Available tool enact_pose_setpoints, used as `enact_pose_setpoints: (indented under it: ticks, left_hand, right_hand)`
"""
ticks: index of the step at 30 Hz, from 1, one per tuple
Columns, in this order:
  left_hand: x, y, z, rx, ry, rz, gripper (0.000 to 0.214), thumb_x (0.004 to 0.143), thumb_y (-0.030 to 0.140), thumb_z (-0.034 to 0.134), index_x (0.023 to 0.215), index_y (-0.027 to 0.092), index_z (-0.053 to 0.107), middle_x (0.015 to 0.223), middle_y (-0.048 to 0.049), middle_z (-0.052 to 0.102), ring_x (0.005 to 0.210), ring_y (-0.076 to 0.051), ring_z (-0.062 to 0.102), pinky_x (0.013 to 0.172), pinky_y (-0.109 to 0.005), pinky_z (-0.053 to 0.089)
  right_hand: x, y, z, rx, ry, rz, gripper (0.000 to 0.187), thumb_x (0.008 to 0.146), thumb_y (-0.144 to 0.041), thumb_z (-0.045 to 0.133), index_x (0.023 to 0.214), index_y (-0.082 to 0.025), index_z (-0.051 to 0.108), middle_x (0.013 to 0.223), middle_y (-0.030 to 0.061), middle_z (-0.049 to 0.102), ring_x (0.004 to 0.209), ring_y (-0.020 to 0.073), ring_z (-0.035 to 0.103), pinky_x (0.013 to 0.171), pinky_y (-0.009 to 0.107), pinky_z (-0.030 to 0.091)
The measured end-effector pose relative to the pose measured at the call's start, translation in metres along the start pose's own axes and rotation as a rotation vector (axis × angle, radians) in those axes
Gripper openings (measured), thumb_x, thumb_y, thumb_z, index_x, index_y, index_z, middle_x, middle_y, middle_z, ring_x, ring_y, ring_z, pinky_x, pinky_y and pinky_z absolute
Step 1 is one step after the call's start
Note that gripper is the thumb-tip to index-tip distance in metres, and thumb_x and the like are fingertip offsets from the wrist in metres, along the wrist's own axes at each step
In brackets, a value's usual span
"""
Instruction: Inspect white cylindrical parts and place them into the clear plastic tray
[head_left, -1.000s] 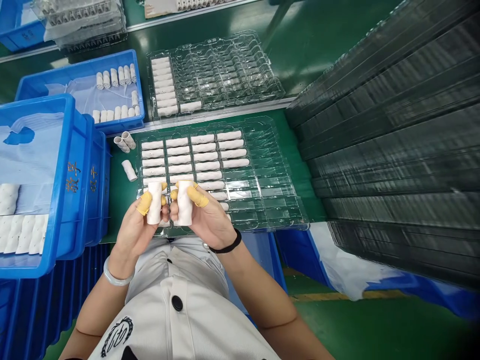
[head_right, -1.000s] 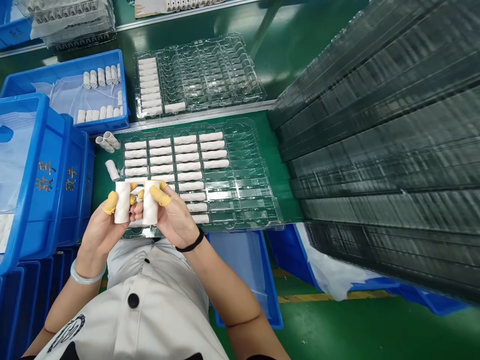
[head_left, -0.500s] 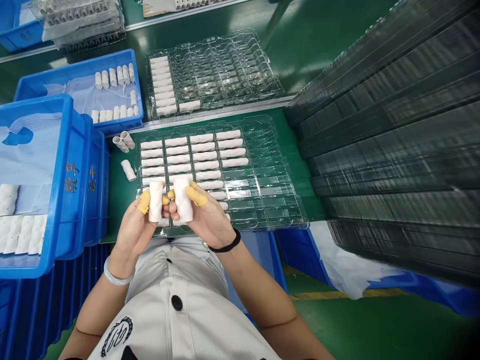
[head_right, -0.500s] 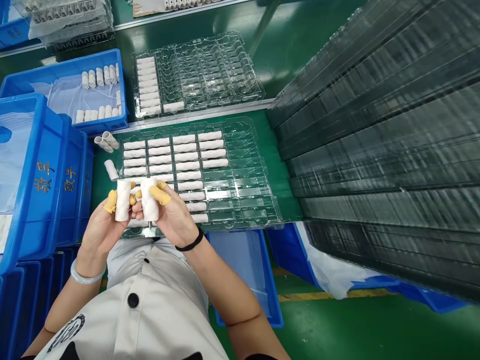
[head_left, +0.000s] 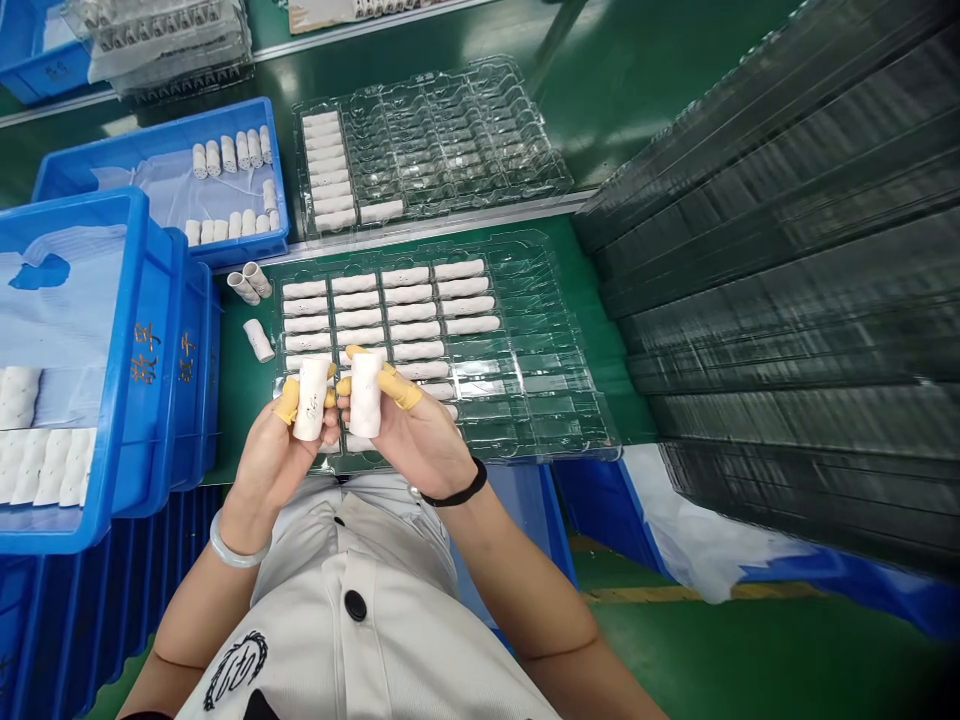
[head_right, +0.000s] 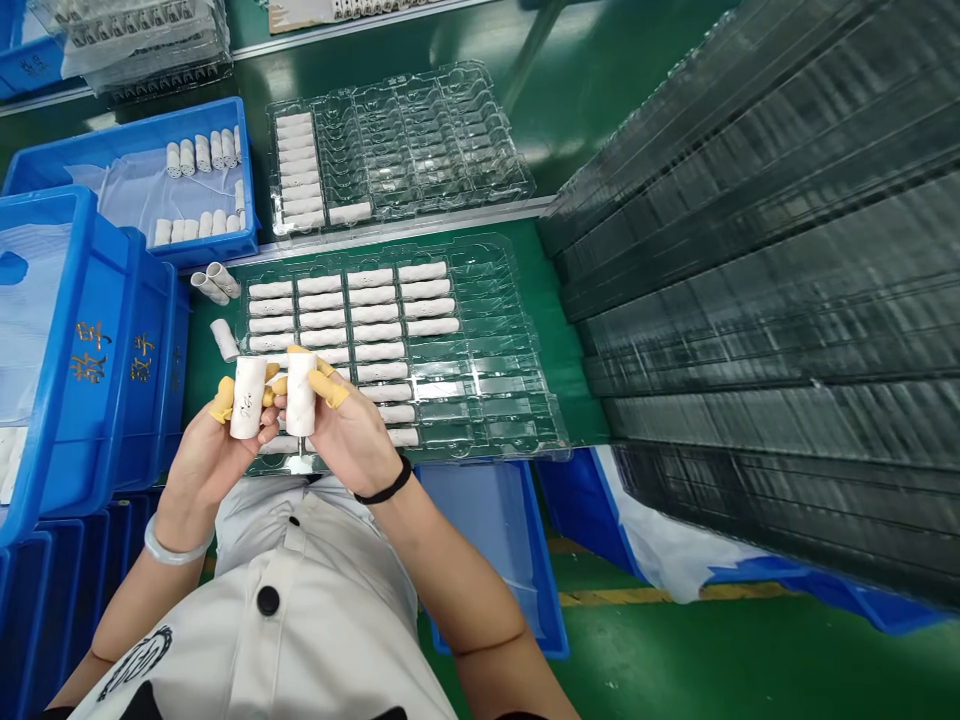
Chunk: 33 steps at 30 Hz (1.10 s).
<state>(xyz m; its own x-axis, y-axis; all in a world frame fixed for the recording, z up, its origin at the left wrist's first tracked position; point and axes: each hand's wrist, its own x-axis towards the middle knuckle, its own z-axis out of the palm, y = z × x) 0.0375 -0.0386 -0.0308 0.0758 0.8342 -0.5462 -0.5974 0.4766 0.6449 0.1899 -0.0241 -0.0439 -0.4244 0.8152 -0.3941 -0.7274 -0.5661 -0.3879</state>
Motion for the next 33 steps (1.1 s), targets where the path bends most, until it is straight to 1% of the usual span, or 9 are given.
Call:
enact_pose_setpoints:
  ticks: [3,6,10,14,18,22,26,30,33]
  left_hand:
    - [0.000,0.002,0.003,-0.012,0.007,-0.058,0.038,0.102,0.036,0.047,0.108,0.006,0.069,0.078,-0.0108,0.066,0.063,-0.014,0.061,0.056,-0.023,0.052]
    - [0.001,0.003,0.006,-0.034,0.015,-0.086,0.042,0.104,0.033,0.038,0.103,0.005,0.070,0.074,-0.0111,0.065,0.059,-0.013,0.060,0.054,-0.022,0.051]
    - [0.004,0.002,0.007,-0.051,-0.003,-0.112,0.049,0.105,0.036,0.031,0.096,0.005,0.068,0.076,-0.0122,0.065,0.056,-0.012,0.056,0.048,-0.021,0.047]
    - [0.008,-0.001,0.010,-0.043,0.025,-0.122,0.046,0.105,0.034,0.032,0.100,0.004,0.067,0.077,-0.0114,0.064,0.054,-0.010,0.053,0.046,-0.018,0.045]
    - [0.012,-0.004,0.017,-0.042,0.065,-0.134,0.041,0.105,0.030,0.035,0.102,0.003,0.067,0.080,-0.0124,0.066,0.055,-0.010,0.056,0.047,-0.019,0.046]
    - [0.016,-0.007,0.026,-0.050,0.073,-0.159,0.042,0.106,0.028,0.032,0.104,0.004,0.066,0.075,-0.0102,0.065,0.053,-0.010,0.057,0.045,-0.019,0.046]
    - [0.022,-0.010,0.032,-0.028,0.057,-0.191,0.043,0.106,0.028,0.029,0.103,0.004,0.064,0.067,-0.0083,0.063,0.048,-0.010,0.054,0.041,-0.016,0.042]
    - [0.028,-0.013,0.042,0.033,0.086,-0.221,0.042,0.106,0.026,0.028,0.099,0.005,0.063,0.062,-0.0072,0.061,0.043,-0.007,0.051,0.035,-0.013,0.033]
    - [0.031,-0.020,0.048,0.066,0.096,-0.232,0.040,0.106,0.024,0.029,0.098,0.006,0.063,0.062,-0.0062,0.061,0.040,-0.006,0.049,0.033,-0.012,0.032]
  right_hand:
    - [-0.001,0.001,-0.004,-0.043,-0.033,-0.042,0.044,0.080,-0.029,0.078,0.120,-0.023,0.061,0.085,-0.0010,0.068,0.076,0.0138,0.065,0.072,0.028,0.055]
    - [-0.002,0.001,-0.006,-0.066,-0.032,-0.051,0.051,0.074,-0.030,0.085,0.119,-0.025,0.061,0.083,-0.0034,0.066,0.072,0.0118,0.063,0.068,0.026,0.054]
    - [-0.001,0.000,-0.006,-0.029,-0.006,-0.045,0.044,0.081,-0.029,0.077,0.122,-0.023,0.061,0.087,-0.0019,0.067,0.076,0.0121,0.063,0.073,0.026,0.055]
    - [-0.001,-0.004,-0.007,0.007,-0.037,-0.049,0.028,0.082,-0.022,0.064,0.111,-0.021,0.063,0.093,0.0016,0.070,0.083,0.0164,0.065,0.079,0.033,0.056]
    - [-0.004,-0.008,-0.009,-0.046,-0.029,-0.092,0.023,0.080,-0.020,0.064,0.102,-0.020,0.064,0.097,0.0033,0.070,0.090,0.0181,0.065,0.084,0.033,0.055]
    - [-0.007,-0.011,-0.012,-0.078,0.025,-0.135,0.028,0.076,-0.021,0.075,0.102,-0.020,0.064,0.098,0.0015,0.070,0.088,0.0160,0.065,0.085,0.030,0.054]
    - [-0.009,-0.013,-0.018,-0.086,0.076,-0.178,0.035,0.069,-0.023,0.083,0.099,-0.020,0.065,0.095,0.0001,0.069,0.081,0.0124,0.062,0.079,0.026,0.052]
    - [-0.012,-0.014,-0.023,-0.152,0.122,-0.262,0.041,0.066,-0.028,0.087,0.099,-0.021,0.064,0.094,0.0000,0.066,0.080,0.0130,0.061,0.077,0.028,0.053]
    - [-0.014,-0.015,-0.026,-0.233,0.163,-0.335,0.045,0.065,-0.033,0.088,0.100,-0.022,0.062,0.097,0.0006,0.065,0.083,0.0141,0.061,0.078,0.029,0.053]
